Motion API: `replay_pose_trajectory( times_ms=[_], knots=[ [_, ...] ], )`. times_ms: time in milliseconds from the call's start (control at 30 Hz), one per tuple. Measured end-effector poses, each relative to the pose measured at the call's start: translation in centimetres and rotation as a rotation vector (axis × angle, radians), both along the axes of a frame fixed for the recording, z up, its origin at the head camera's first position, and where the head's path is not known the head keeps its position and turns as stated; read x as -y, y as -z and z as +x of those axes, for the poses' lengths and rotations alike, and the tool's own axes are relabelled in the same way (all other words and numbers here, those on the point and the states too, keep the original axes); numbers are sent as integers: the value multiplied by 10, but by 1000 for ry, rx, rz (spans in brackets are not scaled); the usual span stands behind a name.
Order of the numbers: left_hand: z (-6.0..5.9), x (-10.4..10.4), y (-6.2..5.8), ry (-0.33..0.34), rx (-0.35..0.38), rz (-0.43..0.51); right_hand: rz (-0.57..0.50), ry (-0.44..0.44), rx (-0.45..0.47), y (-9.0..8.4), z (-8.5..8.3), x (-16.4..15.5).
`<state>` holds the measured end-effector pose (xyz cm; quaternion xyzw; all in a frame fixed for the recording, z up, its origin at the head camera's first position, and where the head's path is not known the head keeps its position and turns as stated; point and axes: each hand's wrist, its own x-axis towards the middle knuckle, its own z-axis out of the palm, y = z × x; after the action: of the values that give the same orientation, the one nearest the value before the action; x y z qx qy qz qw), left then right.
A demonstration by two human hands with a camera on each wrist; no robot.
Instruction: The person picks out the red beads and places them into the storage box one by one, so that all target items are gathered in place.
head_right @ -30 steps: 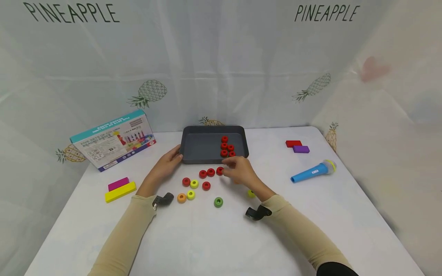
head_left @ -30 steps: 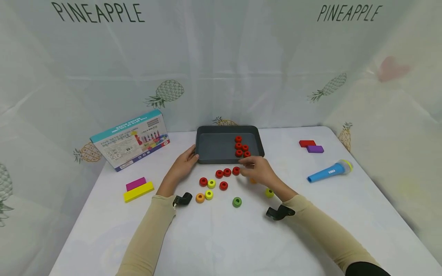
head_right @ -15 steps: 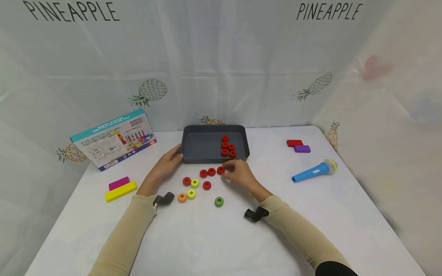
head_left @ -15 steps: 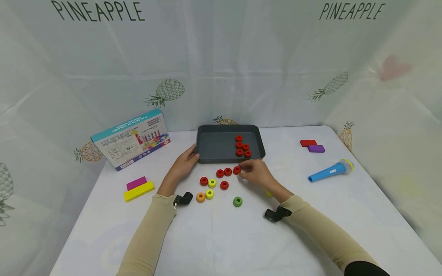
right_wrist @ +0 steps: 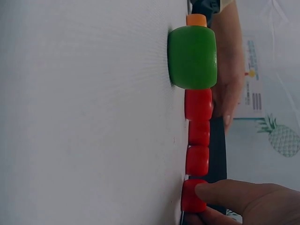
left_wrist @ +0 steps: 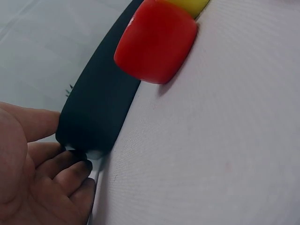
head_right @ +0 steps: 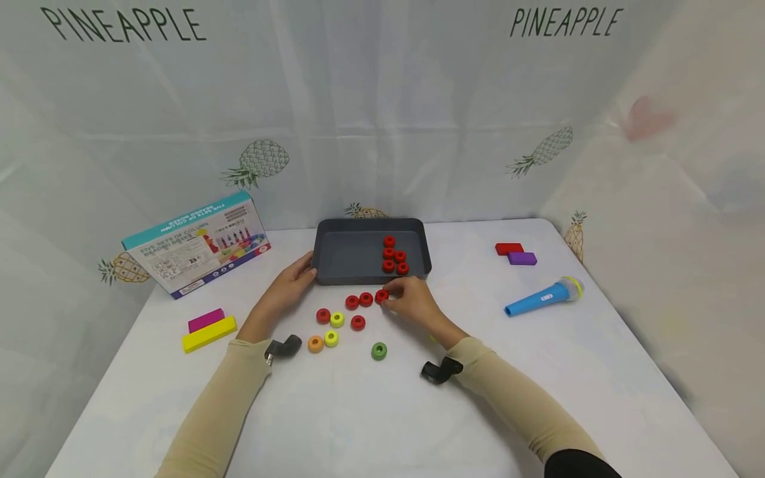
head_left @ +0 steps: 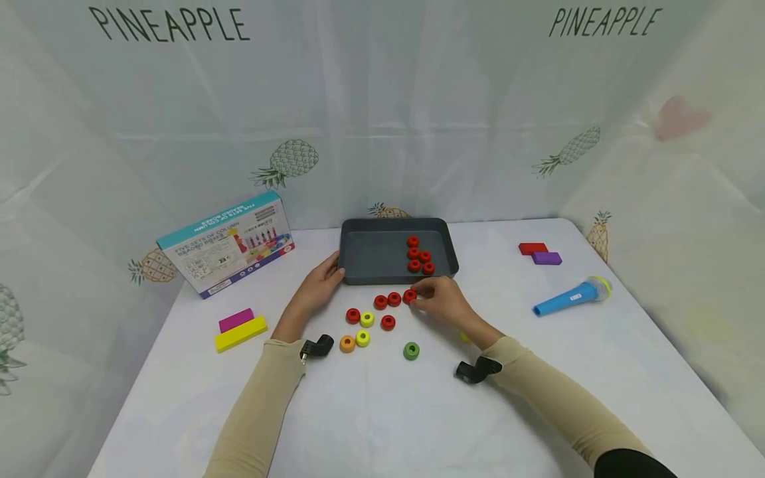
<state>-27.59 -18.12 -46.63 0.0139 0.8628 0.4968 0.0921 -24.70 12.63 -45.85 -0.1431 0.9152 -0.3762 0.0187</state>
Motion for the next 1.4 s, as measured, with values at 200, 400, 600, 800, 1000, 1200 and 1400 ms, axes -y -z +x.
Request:
replay_pose_trajectory(
  times_ms=[200, 400, 600, 800, 1000, 1200, 1400],
  knots=[
    [1, 0, 2, -3, 6, -7, -11, 3, 8, -1, 2, -1],
    [0, 0, 2, -3, 3, 0, -42, 5, 31, -16, 4, -4],
    [-1, 0, 2, 4, 1, 17, -73, 15, 43, -36, -10, -11],
    [-1, 0, 3, 8, 6, 30, -86, 40, 36, -53, -26, -16],
    [-1, 0, 3, 2, 7, 34, -80, 68, 38, -64, -38, -15],
    [-2, 1, 3, 1, -2, 31, -75, 108, 21, -63, -54, -15],
    [-1, 2, 3, 12, -18, 35, -60, 148, 10, -58, -70, -17]
  ],
)
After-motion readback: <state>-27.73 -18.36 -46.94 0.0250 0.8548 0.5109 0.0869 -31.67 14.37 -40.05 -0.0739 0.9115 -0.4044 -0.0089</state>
